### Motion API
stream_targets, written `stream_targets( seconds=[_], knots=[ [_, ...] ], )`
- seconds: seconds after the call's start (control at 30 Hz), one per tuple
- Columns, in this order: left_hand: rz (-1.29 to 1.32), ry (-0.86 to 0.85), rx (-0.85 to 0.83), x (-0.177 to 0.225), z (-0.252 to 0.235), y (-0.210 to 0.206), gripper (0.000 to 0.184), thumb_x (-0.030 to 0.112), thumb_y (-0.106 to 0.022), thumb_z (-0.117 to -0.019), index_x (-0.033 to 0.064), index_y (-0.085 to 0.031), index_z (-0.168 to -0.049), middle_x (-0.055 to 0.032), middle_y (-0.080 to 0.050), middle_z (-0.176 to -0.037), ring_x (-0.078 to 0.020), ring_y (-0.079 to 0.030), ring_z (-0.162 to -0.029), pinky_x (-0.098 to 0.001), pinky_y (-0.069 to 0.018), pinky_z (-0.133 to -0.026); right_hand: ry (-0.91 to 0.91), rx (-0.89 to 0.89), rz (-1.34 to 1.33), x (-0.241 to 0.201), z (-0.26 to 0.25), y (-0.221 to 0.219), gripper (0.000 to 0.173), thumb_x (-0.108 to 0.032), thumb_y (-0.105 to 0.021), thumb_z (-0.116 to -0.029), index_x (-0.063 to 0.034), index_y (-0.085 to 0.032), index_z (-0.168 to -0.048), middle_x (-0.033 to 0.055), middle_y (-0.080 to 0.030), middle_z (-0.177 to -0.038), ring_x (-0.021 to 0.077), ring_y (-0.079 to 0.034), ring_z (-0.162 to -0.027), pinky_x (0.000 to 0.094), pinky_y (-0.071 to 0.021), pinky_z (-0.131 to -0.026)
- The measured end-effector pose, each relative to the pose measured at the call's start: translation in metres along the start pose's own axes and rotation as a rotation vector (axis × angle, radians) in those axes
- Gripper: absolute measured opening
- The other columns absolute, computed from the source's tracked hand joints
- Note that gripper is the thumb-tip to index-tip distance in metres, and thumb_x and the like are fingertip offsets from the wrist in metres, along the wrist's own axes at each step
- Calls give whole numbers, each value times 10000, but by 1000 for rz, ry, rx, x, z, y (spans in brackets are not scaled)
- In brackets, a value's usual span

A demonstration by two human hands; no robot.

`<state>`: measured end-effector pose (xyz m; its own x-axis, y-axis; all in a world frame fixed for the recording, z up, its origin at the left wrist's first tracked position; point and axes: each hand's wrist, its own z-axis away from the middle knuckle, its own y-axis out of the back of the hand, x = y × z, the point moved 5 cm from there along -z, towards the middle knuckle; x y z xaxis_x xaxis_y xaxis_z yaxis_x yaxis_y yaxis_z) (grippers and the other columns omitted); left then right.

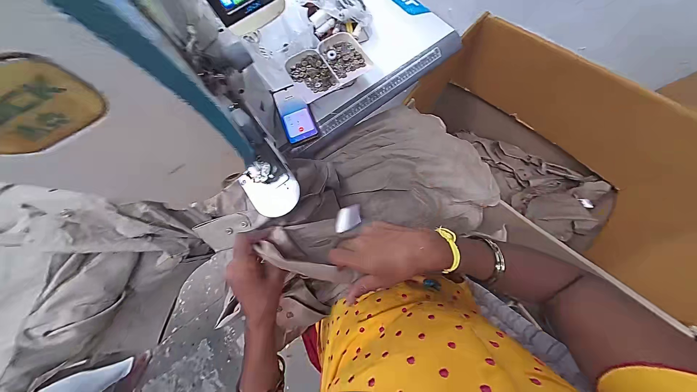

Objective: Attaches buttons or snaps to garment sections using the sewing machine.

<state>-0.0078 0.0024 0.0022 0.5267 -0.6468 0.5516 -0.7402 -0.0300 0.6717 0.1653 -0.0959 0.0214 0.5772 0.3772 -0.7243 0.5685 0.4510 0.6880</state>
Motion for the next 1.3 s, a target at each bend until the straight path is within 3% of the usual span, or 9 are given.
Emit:
stream_targets(
  seconds=[0.17, 0.33, 0.5, 0.63, 0.77, 0.87, 0.97, 1.07, 1.3],
  knots=[
    [422, 578, 268, -111, 34, 21, 295, 69, -355, -1053, -140, -501, -1202, -53, -596, -1018, 33, -582, -910, -151, -493, -847, 170, -343, -299, -32, -39, -73, 405, -358, -647, -1009, 9, -637, -1181, 189, -688, -935, 365, -689, -883, 581, -519, -746],
    [525, 495, 79, -116, 46, 28, 309, 65, -404, -1033, -121, -521, -1251, -81, -634, -1152, -11, -616, -1033, -188, -512, -929, 75, 153, -203, -14, -70, -50, 255, -207, -578, -1040, -15, -745, -1055, 157, -735, -986, 301, -725, -911, 508, -575, -799],
    [396, 542, 69, -113, 55, 48, 445, 52, -489, -971, -108, -446, -1384, -124, -642, -1190, -56, -637, -1023, -228, -536, -910, -315, 173, -256, 25, -135, -21, 582, -309, -689, -983, -62, -506, -1477, 168, -640, -1308, 298, -648, -1134, 488, -505, -987],
    [293, 539, 179, -98, 52, 73, 522, 147, -436, -1036, -123, -296, -1460, -152, -635, -1230, -108, -684, -979, -279, -585, -838, -252, 261, -396, 29, -160, -30, 382, -215, -705, -937, -68, -678, -1289, 116, -712, -1021, 228, -659, -882, 439, -526, -841],
    [346, 318, -57, -52, 53, 61, 645, 453, -650, -961, -51, -525, -1344, -106, -628, -1322, -114, -592, -1223, -326, -503, -1041, 115, 516, -197, -6, -126, -14, 137, -142, -690, -938, -19, -749, -920, 127, -710, -902, 235, -700, -826, 412, -571, -724],
    [516, 184, -121, -17, 53, 22, 254, 340, -624, -989, 169, -721, -1150, 112, -707, -1180, 62, -599, -1144, -209, -491, -1032, 364, 642, -218, -36, -93, 11, 92, -69, -659, -949, -8, -720, -914, 122, -717, -928, 195, -699, -896, 319, -577, -763],
    [791, 238, -147, -12, 22, 15, 204, 294, -537, -1050, 248, -727, -1109, 214, -714, -1125, 91, -631, -1068, -177, -516, -986, 233, 864, -315, -18, -67, 45, 158, -137, -678, -977, 3, -696, -906, 72, -692, -890, 51, -655, -831, 195, -552, -748],
    [622, 275, -184, -15, -21, 20, 190, 215, -523, -1042, 73, -649, -1049, 112, -656, -895, 72, -611, -807, -146, -529, -751, -13, 970, -326, 31, -58, 58, 170, -172, -709, -946, -15, -679, -888, -11, -647, -818, -53, -542, -665, 113, -467, -610],
    [392, 538, -234, -30, -66, 8, 203, 249, -578, -949, 151, -619, -776, 153, -481, -605, 65, -457, -533, -159, -398, -532, -234, 747, -321, 57, -80, 83, 221, -196, -757, -893, -70, -587, -956, -56, -542, -736, -16, -507, -644, 163, -438, -623]
  ],
)
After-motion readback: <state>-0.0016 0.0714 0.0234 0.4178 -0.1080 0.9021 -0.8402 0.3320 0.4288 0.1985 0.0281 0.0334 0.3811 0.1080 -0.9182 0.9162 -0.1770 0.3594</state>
